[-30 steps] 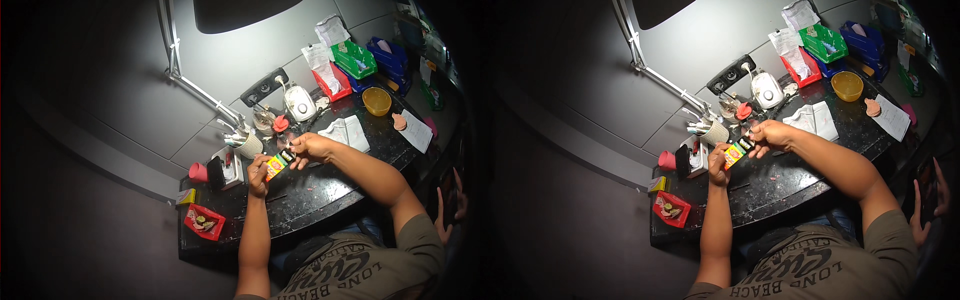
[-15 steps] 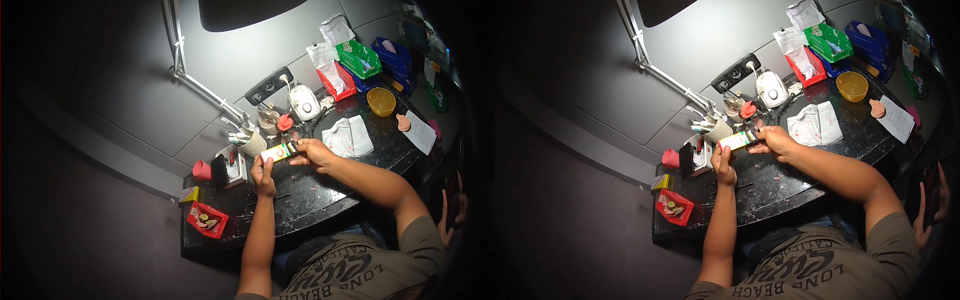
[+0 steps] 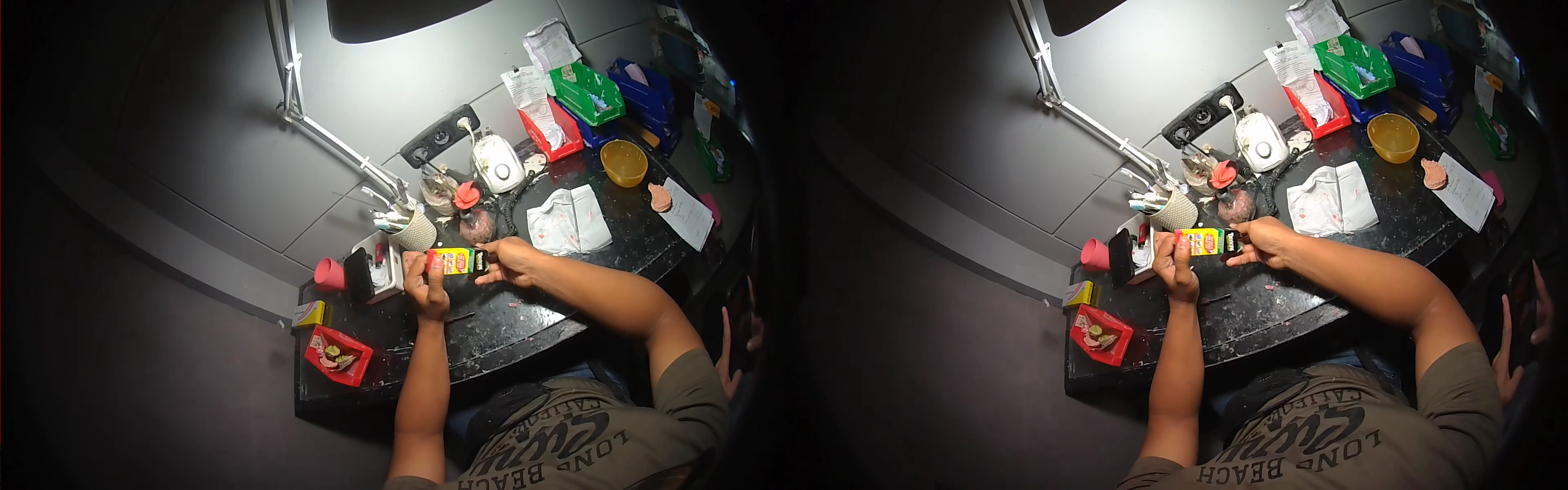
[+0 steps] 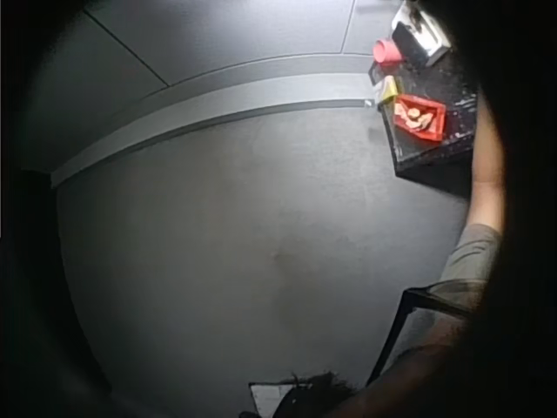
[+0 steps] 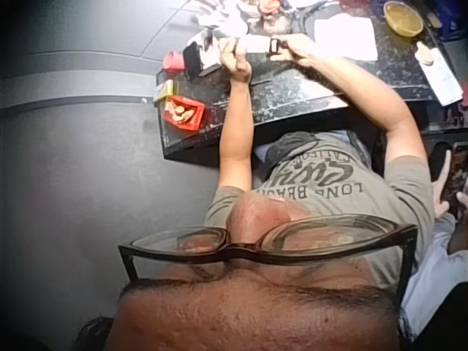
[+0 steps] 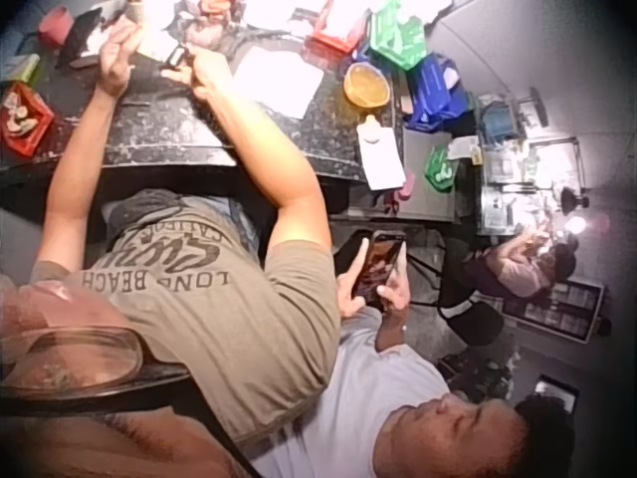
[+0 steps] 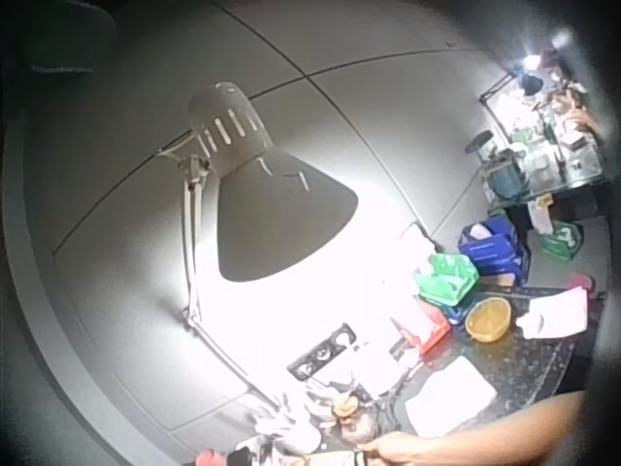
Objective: The person applies adhesive from a bottle onto a small dental prosthetic piece, then uses a thin metal tool to spread the material over the surface before placing the item into a red tray.
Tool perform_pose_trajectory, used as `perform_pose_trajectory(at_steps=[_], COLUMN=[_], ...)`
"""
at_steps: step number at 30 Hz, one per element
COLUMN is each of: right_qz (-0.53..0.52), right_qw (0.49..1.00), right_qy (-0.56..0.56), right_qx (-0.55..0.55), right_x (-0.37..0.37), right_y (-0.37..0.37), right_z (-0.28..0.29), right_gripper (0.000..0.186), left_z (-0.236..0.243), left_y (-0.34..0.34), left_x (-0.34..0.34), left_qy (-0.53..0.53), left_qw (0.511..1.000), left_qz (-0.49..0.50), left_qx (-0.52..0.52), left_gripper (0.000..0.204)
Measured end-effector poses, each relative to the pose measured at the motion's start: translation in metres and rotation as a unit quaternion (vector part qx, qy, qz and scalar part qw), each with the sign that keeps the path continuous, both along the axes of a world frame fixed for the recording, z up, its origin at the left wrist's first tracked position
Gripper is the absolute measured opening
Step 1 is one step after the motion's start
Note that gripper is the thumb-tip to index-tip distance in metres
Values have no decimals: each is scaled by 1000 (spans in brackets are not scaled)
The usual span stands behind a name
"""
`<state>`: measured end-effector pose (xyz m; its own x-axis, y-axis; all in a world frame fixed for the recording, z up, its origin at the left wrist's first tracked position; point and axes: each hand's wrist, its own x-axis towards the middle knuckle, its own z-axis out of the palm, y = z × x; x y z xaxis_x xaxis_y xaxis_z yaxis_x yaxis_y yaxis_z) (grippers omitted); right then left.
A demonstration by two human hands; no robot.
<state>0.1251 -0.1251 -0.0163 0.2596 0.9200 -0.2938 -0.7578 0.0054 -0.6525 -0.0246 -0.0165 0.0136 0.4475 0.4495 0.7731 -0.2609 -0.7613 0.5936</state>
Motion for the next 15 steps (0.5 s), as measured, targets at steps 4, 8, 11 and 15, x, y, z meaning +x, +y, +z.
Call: perform_pose_trajectory(at_steps=[4, 8, 11, 15], right_qz=[4, 16, 0, -49], right_qw=[999, 1000, 998, 985], right_qy=[-16, -8, -55, -160], right_qx=[-30, 9, 27, 43], right_x=[1, 1, 6, 18], right_y=[2, -3, -7, -14], right_z=[-3, 6, 12, 25], right_gripper=[32, 34, 28, 18], left_z=[-2, -1, -16, -17], left_y=[5, 16, 33, 43], left_x=[1, 0, -2, -7], left_qy=[-10, -34, -37, 42], left_qw=[1000, 998, 992, 984], left_qz=[-12, 25, 13, -59], left_qx=[-19, -44, -117, -165], left_gripper=[24, 26, 22, 16])
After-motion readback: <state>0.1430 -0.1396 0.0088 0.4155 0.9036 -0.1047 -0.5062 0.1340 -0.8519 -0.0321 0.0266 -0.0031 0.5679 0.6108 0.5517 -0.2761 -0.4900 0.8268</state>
